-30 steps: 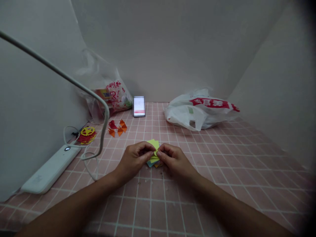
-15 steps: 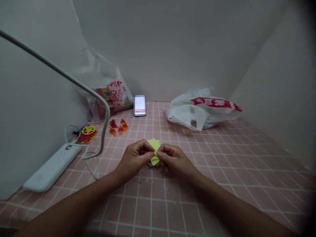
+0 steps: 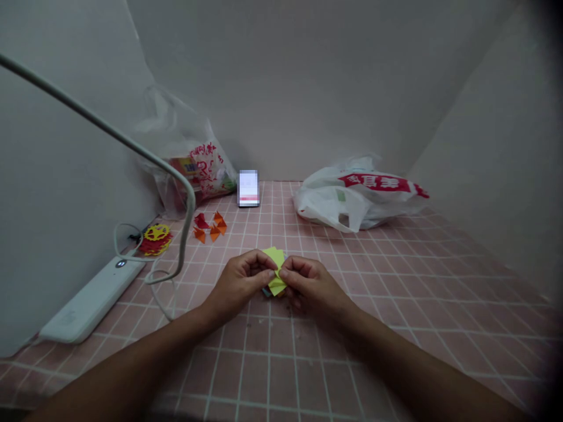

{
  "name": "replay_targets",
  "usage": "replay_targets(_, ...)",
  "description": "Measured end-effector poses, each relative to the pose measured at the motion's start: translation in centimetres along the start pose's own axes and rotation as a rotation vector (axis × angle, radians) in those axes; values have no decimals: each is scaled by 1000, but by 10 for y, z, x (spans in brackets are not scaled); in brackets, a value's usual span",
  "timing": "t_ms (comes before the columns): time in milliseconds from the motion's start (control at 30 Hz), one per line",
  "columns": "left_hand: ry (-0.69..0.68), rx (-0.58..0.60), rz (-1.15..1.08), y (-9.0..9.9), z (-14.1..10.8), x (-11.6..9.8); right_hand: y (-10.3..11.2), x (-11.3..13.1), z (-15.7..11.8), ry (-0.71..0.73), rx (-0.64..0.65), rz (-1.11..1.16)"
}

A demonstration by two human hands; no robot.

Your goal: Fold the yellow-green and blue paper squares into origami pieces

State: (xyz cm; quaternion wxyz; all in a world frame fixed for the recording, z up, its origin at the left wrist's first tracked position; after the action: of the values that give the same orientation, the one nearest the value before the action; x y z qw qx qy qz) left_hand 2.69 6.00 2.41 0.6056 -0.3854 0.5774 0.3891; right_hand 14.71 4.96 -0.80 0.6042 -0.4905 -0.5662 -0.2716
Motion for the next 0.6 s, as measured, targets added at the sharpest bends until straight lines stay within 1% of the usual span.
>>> replay_targets(233,-2,10,35,-1,0,0,-1,0,0,4,-8,5)
replay_targets(367,5,36,2,-3,-1,0,0,-1,0,-1,-17,-17)
replay_targets(467,-27,33,-8,-2,-1,-2,2,0,0,12,-34,-20)
replay_targets(600,-49,74,-6,-4,-1,-2,2,2,0,34,-30,0)
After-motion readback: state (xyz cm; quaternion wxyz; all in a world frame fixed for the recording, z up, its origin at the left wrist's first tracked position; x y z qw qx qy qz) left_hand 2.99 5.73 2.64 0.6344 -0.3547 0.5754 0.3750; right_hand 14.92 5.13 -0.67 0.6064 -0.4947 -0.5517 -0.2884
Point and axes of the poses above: each hand's wrist, its own z-axis towards the middle knuckle, its own y-axis out of the back of the hand, x = y × z, the point moved 7 cm from there along z, towards the middle knuckle, and after that the axes turned 3 degrees about x, right-handed, at the moved point
